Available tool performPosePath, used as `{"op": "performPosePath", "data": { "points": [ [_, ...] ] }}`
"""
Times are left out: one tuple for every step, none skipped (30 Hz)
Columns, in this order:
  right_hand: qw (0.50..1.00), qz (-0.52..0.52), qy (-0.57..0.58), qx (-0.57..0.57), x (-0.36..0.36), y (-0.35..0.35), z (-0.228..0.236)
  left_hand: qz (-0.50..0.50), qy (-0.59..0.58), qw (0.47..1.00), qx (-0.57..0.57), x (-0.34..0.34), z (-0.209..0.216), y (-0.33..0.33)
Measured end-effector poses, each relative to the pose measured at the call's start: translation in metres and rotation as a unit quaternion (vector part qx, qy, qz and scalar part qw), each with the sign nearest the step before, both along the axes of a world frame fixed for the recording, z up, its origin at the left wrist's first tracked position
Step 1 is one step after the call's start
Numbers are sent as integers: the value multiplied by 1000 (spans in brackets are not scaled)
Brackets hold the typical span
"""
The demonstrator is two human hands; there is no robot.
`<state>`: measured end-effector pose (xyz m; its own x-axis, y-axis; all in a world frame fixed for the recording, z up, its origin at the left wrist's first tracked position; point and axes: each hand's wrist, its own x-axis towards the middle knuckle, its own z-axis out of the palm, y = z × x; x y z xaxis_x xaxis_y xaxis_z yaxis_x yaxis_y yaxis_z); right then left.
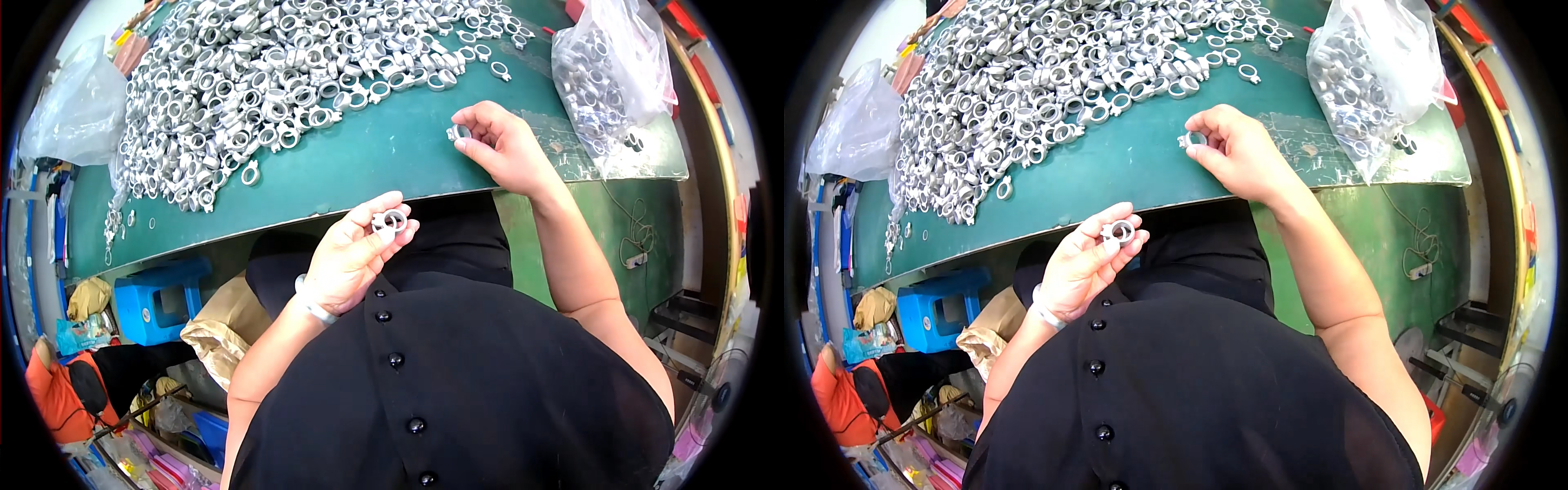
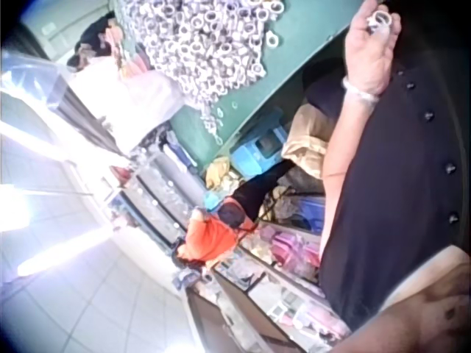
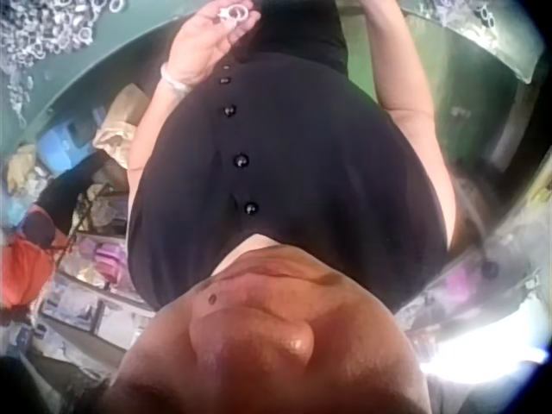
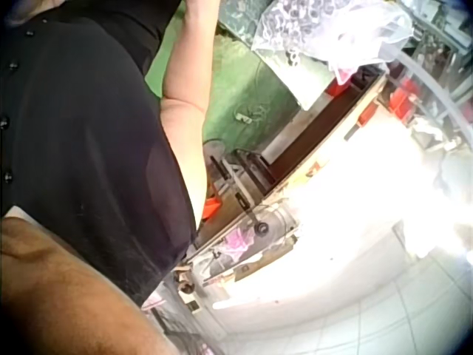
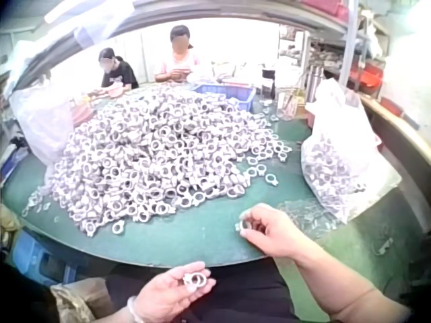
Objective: The person assembles metal hose clamps by hand, picking a screw from a bag and inserting it into the housing of a clamp body picked from a large pile on the table.
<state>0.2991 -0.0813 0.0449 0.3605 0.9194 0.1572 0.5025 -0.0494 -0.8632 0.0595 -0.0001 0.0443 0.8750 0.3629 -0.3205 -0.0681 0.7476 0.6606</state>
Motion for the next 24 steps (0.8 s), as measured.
{"op": "performPosePath", "data": {
  "points": [
    [1000,0,0,0,-1,0,-2,4,2,1000,3,0,-1,0],
    [1000,4,26,14,-3,0,-5,4,2,1000,3,0,-1,0],
    [998,7,52,29,-5,-1,-6,8,7,1000,5,0,-2,0],
    [998,7,52,29,-7,-1,-6,12,12,1000,7,0,-2,0],
    [998,16,60,31,-9,-1,-5,13,12,1000,7,0,-2,0],
    [997,25,67,34,-11,-2,-5,14,10,1000,7,-1,-2,0],
    [997,46,57,15,-13,-3,-1,15,8,1000,7,-1,-1,0],
    [997,46,57,16,-16,-3,0,15,8,1000,7,-1,0,0],
    [996,52,61,22,-18,-4,1,15,9,1000,5,-1,1,0],
    [996,58,66,29,-20,-4,2,16,9,1000,3,0,2,0],
    [995,62,79,22,-22,-5,3,15,9,1000,3,-1,2,0],
    [995,61,78,23,-24,-5,2,13,7,1000,2,-1,2,0],
    [992,67,103,28,-27,-5,1,10,5,1000,1,-1,2,0],
    [989,73,127,33,-28,-5,0,10,5,1000,1,-1,1,1],
    [989,82,118,30,-29,-6,0,9,1,1000,-3,-1,1,1],
    [989,82,118,30,-31,-6,0,8,-3,1000,-6,-1,1,1],
    [989,75,120,47,-35,-6,0,7,-3,1000,-6,-1,1,1],
    [988,68,123,64,-37,-5,0,10,0,1000,-6,-1,1,1],
    [988,71,116,68,-37,-5,-2,12,2,1000,-6,-1,2,1],
    [988,70,115,68,-39,-6,0,11,2,1000,-5,-1,1,1],
    [988,81,122,59,-41,-7,3,10,-7,1000,-6,-2,0,2],
    [986,91,127,50,-43,-8,5,7,-17,1000,-7,-2,-1,2],
    [986,96,127,57,-45,-8,5,5,-18,1000,-7,-2,-2,2],
    [986,98,123,59,-47,-9,6,9,-21,1000,-20,-2,-2,3]
  ]
}}
